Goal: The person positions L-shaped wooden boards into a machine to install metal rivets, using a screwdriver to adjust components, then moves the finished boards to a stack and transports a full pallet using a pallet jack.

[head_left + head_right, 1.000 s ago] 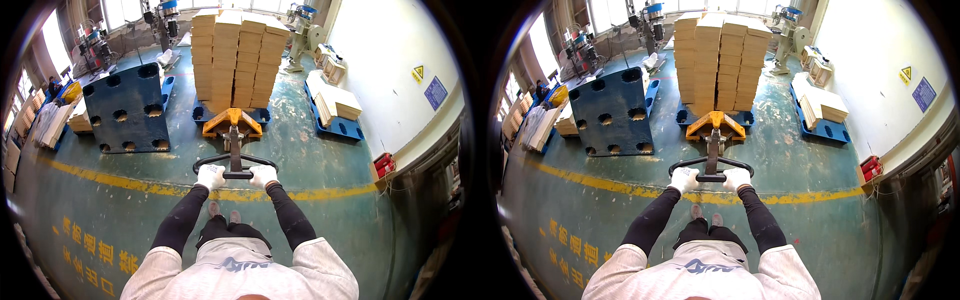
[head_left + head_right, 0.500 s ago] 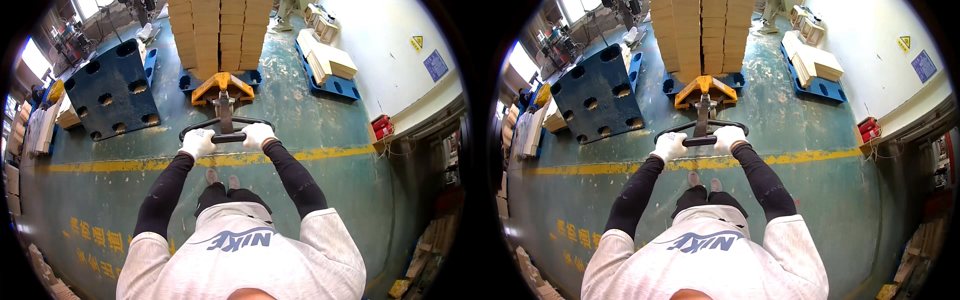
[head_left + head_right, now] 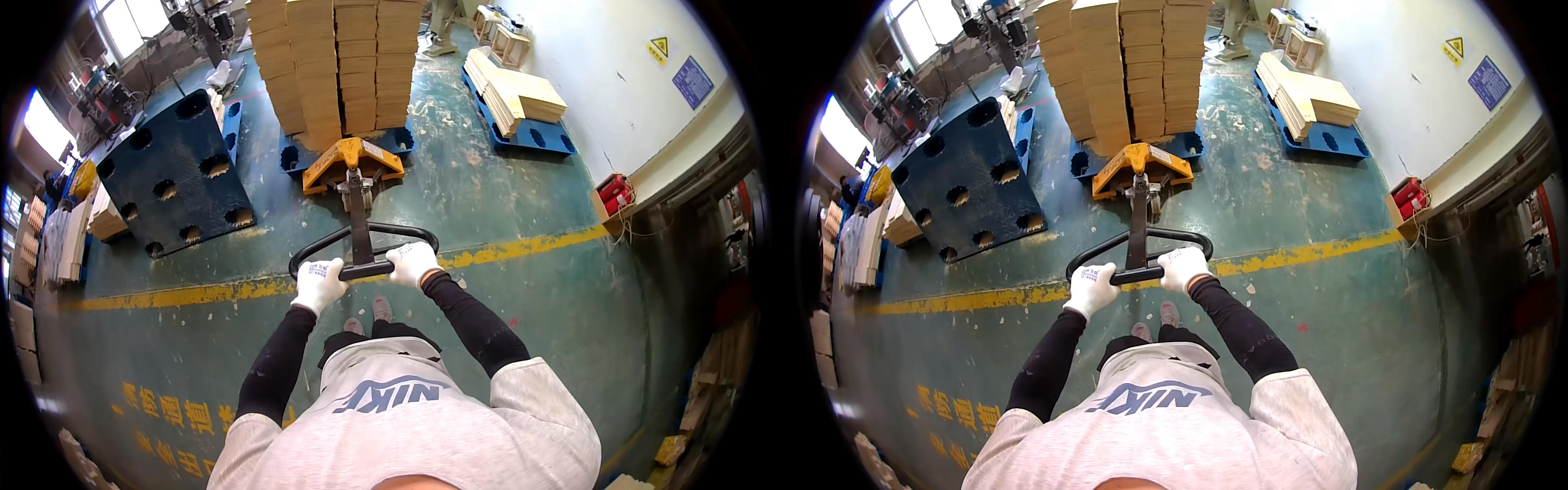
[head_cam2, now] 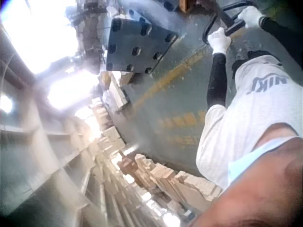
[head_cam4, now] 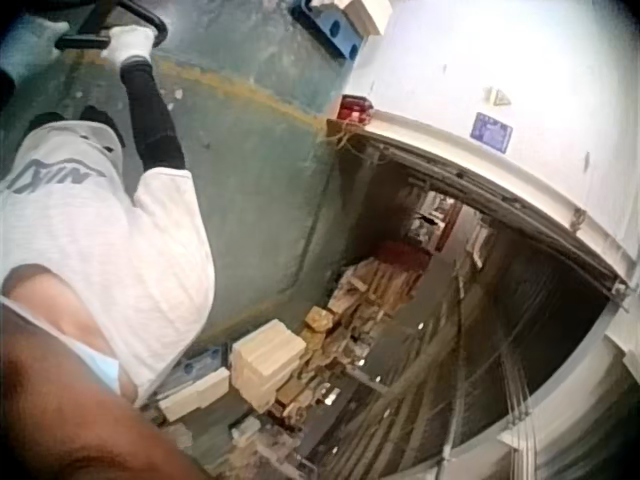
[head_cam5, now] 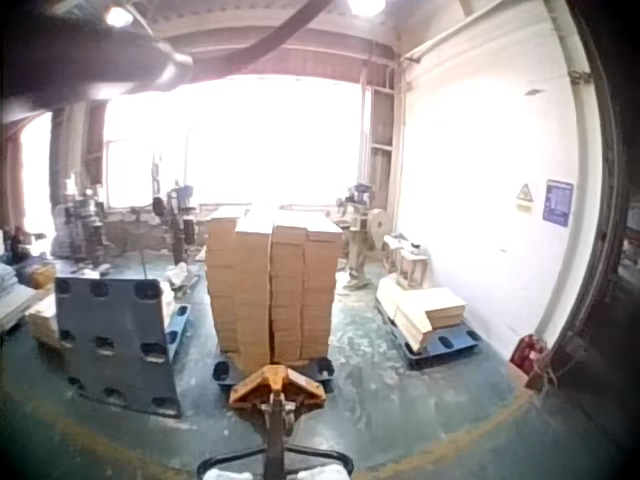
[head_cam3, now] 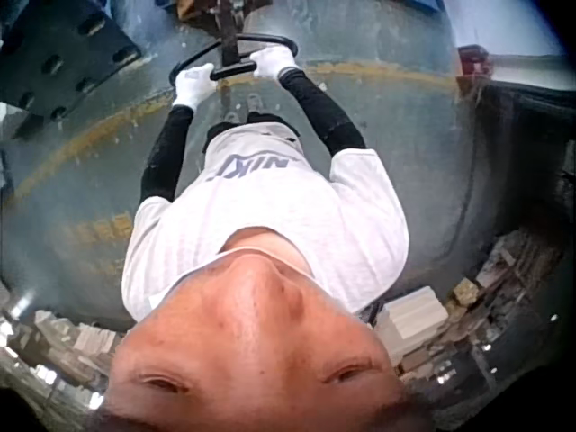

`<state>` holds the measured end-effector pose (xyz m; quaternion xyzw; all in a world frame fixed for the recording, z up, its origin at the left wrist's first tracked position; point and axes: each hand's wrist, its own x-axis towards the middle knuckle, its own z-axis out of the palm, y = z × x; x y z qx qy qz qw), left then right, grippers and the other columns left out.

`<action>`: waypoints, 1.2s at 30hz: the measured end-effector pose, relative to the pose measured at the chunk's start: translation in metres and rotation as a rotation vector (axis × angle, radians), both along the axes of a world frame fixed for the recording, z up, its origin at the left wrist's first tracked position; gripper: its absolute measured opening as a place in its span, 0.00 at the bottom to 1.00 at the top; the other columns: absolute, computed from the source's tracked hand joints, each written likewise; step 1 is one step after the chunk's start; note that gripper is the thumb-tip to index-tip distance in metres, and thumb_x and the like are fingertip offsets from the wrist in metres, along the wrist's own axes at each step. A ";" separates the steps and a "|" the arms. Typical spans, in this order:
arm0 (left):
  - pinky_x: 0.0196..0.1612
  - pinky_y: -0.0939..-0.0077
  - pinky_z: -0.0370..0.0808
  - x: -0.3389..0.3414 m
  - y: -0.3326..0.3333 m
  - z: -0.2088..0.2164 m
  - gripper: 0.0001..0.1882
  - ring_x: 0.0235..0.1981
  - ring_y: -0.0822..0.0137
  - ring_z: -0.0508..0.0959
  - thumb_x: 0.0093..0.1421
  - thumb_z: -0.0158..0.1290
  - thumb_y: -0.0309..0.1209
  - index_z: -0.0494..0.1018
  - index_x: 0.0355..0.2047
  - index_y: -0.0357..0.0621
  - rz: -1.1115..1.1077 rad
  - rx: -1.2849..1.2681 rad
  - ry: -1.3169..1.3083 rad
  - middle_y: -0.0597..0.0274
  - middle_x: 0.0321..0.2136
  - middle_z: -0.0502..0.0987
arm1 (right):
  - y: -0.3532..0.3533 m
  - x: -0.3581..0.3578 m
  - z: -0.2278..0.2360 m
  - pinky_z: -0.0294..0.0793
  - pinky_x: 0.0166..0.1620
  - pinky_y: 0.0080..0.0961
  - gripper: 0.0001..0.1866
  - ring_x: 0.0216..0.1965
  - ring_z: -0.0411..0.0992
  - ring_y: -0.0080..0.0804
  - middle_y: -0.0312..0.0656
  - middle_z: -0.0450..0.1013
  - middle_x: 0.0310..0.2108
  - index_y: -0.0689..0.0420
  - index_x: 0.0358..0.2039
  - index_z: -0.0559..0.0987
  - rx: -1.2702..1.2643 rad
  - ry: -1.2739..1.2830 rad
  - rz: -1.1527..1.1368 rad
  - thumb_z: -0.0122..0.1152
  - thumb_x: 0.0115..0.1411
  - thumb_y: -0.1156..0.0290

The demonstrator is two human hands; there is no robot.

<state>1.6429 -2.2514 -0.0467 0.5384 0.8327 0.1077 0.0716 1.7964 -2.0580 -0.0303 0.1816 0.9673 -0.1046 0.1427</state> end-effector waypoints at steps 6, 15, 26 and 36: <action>0.38 0.55 0.76 0.000 -0.008 0.023 0.17 0.34 0.50 0.83 0.52 0.62 0.45 0.75 0.33 0.45 -0.060 -0.148 -0.134 0.53 0.28 0.81 | 0.002 0.009 0.006 0.78 0.41 0.45 0.19 0.38 0.81 0.46 0.47 0.81 0.32 0.52 0.38 0.81 -0.087 -0.046 0.079 0.63 0.53 0.51; 0.36 0.59 0.76 -0.091 0.083 0.147 0.15 0.30 0.53 0.82 0.48 0.66 0.39 0.77 0.30 0.43 -0.106 0.194 -0.021 0.54 0.24 0.80 | 0.103 -0.053 0.113 0.72 0.50 0.42 0.19 0.46 0.76 0.46 0.46 0.78 0.41 0.52 0.42 0.79 -0.132 0.612 0.180 0.71 0.52 0.58; 0.61 0.59 0.67 -0.206 0.307 0.189 0.21 0.54 0.52 0.73 0.60 0.61 0.32 0.73 0.52 0.38 0.337 0.895 0.451 0.48 0.53 0.74 | 0.349 -0.068 0.087 0.74 0.54 0.39 0.20 0.50 0.75 0.48 0.49 0.78 0.47 0.58 0.47 0.80 -0.355 0.887 0.003 0.69 0.56 0.64; 0.67 0.61 0.67 -0.232 0.453 0.091 0.39 0.58 0.58 0.74 0.69 0.48 0.60 0.64 0.63 0.36 0.430 1.500 -1.479 0.52 0.56 0.73 | 0.524 -0.106 0.000 0.76 0.53 0.38 0.21 0.48 0.77 0.47 0.47 0.79 0.45 0.56 0.48 0.80 -0.519 0.425 -0.021 0.61 0.61 0.55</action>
